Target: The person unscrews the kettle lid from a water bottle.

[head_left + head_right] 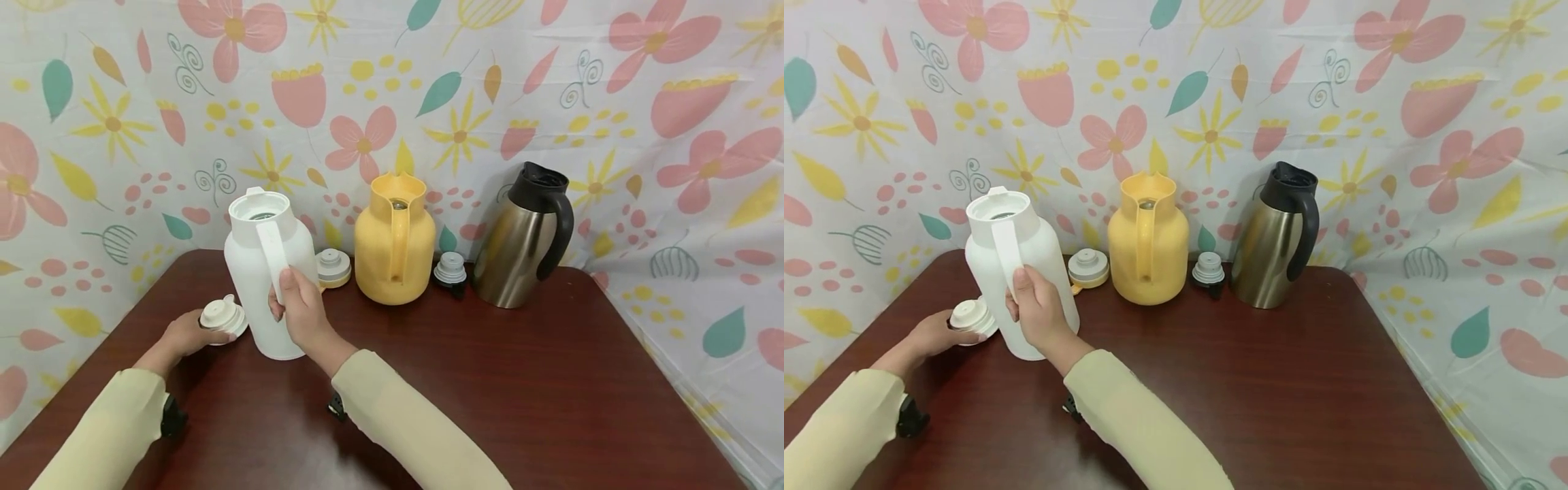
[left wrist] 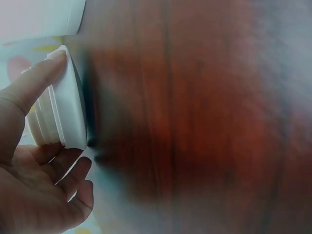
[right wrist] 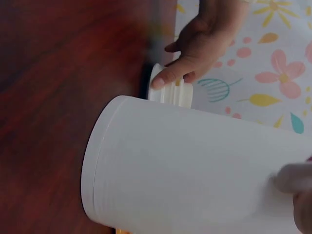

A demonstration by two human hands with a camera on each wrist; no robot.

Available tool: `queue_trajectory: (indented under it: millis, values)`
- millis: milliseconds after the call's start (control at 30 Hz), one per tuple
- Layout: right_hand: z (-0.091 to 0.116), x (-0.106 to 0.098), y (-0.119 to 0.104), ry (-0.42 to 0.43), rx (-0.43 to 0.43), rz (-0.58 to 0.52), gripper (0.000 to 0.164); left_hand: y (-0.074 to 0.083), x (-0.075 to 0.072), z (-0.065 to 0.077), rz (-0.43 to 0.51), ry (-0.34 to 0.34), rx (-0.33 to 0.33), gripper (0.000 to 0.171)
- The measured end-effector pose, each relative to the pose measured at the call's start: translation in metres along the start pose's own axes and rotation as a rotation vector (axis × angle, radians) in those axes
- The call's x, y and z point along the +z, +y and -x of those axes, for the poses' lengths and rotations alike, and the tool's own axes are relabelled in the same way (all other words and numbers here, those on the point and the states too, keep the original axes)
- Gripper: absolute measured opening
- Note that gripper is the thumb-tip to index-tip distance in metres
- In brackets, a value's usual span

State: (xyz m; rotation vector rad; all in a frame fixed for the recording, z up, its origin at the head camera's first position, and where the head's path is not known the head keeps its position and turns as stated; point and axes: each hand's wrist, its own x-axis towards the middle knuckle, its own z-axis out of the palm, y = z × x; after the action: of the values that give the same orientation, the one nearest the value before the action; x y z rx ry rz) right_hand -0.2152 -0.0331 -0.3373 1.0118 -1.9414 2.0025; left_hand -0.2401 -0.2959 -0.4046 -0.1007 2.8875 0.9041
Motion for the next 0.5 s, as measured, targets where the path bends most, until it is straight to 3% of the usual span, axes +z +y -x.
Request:
queue_trajectory:
  millis: [133, 267, 367, 500]
  values:
    - [-0.013, -0.004, 0.002, -0.088, 0.093, 0.078, 0.07, 0.003, 0.001, -0.005, 0.028, 0.007, -0.031, 0.079]
    - [-0.029, -0.004, 0.0, -0.119, 0.225, 0.119, 0.053, 0.003, -0.004, -0.008, 0.007, 0.03, -0.025, 0.075]
    - [-0.04, -0.001, -0.003, -0.136, 0.321, 0.19, 0.049, 0.002, -0.007, -0.012, -0.008, 0.057, -0.015, 0.072]
    - [-0.052, 0.002, -0.005, -0.214, 0.386, 0.307, 0.042, -0.002, -0.01, -0.016, 0.026, 0.078, -0.033, 0.078]
